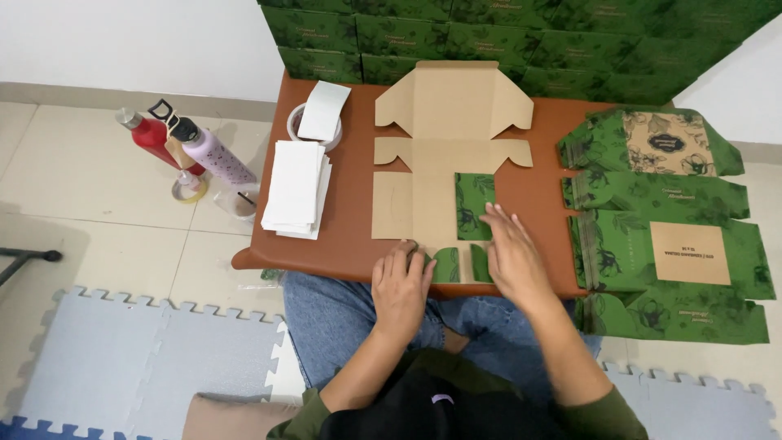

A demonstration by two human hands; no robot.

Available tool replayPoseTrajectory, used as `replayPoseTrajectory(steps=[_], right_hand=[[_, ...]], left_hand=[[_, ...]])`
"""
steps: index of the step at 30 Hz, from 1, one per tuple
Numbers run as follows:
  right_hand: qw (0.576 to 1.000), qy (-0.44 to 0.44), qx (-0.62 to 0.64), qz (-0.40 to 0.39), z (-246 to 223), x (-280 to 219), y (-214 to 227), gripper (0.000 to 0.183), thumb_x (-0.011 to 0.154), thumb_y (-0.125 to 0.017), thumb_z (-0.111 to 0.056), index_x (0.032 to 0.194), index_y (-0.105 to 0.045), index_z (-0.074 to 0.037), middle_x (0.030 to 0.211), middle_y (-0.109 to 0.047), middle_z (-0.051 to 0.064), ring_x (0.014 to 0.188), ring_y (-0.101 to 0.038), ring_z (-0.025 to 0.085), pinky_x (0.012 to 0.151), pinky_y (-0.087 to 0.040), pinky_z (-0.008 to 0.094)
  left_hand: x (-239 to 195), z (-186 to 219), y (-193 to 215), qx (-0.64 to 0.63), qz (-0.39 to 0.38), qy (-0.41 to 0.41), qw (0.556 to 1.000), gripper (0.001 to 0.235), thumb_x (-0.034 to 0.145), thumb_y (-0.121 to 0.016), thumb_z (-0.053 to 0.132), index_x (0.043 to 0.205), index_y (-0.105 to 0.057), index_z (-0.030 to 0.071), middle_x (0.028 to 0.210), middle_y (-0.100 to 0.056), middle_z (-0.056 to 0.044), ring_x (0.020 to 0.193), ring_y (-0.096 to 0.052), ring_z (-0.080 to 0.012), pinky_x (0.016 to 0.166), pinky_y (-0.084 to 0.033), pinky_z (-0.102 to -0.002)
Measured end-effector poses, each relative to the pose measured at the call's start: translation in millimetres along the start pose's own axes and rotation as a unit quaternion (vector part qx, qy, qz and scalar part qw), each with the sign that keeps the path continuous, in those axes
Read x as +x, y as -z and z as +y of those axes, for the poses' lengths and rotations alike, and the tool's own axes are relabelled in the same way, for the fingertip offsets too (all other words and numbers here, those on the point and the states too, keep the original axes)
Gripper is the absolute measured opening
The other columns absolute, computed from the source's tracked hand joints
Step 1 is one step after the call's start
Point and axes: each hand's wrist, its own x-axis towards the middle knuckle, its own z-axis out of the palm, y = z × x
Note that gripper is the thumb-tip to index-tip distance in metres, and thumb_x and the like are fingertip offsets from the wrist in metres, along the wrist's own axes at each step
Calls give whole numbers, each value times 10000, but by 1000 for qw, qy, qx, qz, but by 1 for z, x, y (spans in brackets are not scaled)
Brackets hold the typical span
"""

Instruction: The person assembles flat cardboard boxes by folding the sides and tucking the flaps to form a rectangular container. They place a stack of white paper sheets inside the box, close the lid, and then stack the finished box with others. The process is repeated with another box.

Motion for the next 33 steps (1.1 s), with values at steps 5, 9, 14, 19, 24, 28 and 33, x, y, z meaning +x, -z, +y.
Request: replayPoseTrajectory(steps=[5,9,14,19,24,28,33], right_hand=[[1000,-10,-10,14,18,45,-18,526,877,-411,82,1391,-501,22,1458,-506,314,1411,-443,411,1191,-300,528],[999,-38,-22,12,19,50,-25,530,903,-423,70,1424,-481,-9,1521,-458,285,1452,-399,380,1212,-259,511],[998,-35,-34,25,20,47,-27,520,910,-445,50,1423,-497,-19,1526,-469,260,1447,-414,361,1203,-277,501],[998,-31,-49,28,24,47,-29,500,921,-455,18,1416,-509,-34,1523,-481,236,1452,-416,326,1206,-288,471],[998,-35,-51,-17,23,48,-25,503,925,-430,0,1425,-476,-27,1556,-427,253,1479,-363,340,1218,-254,486],[998,-21,-56,-23,23,48,-25,506,920,-408,4,1423,-459,-5,1564,-401,274,1487,-341,365,1221,-250,496],[997,-17,-73,4,20,31,-30,511,894,-449,4,1403,-494,-1,1521,-464,254,1459,-394,357,1198,-297,487]], left_hand=[[-5,-1,-5,-1,9,14,1000,275,885,-786,317,1028,-702,97,1044,-664,-85,1038,-658,-253,870,-462,-367],[-15,-18,-8,51,-13,104,993,713,855,-663,661,1210,-603,46,1205,-598,-163,1246,-533,-325,1101,-273,-514],[-8,-9,-1,29,-36,84,995,725,913,-643,510,1345,-528,-61,1354,-545,-264,1365,-463,-383,1149,-153,-600],[5,-10,-2,-85,-99,-26,991,499,970,-556,135,1451,-507,13,1431,-550,-195,1378,-489,-299,1185,-216,-534],[25,-24,-28,-78,-227,-45,970,496,1034,-462,223,1490,-467,29,1510,-478,-208,1419,-435,-321,1190,-240,-504],[57,-43,-95,-18,-228,-50,972,505,1038,-479,266,1496,-472,55,1514,-485,-185,1427,-442,-309,1199,-246,-503],[55,-40,-113,-2,-142,-28,989,386,1054,-468,296,1370,-587,109,1331,-580,-136,1311,-516,-292,1093,-369,-442]])
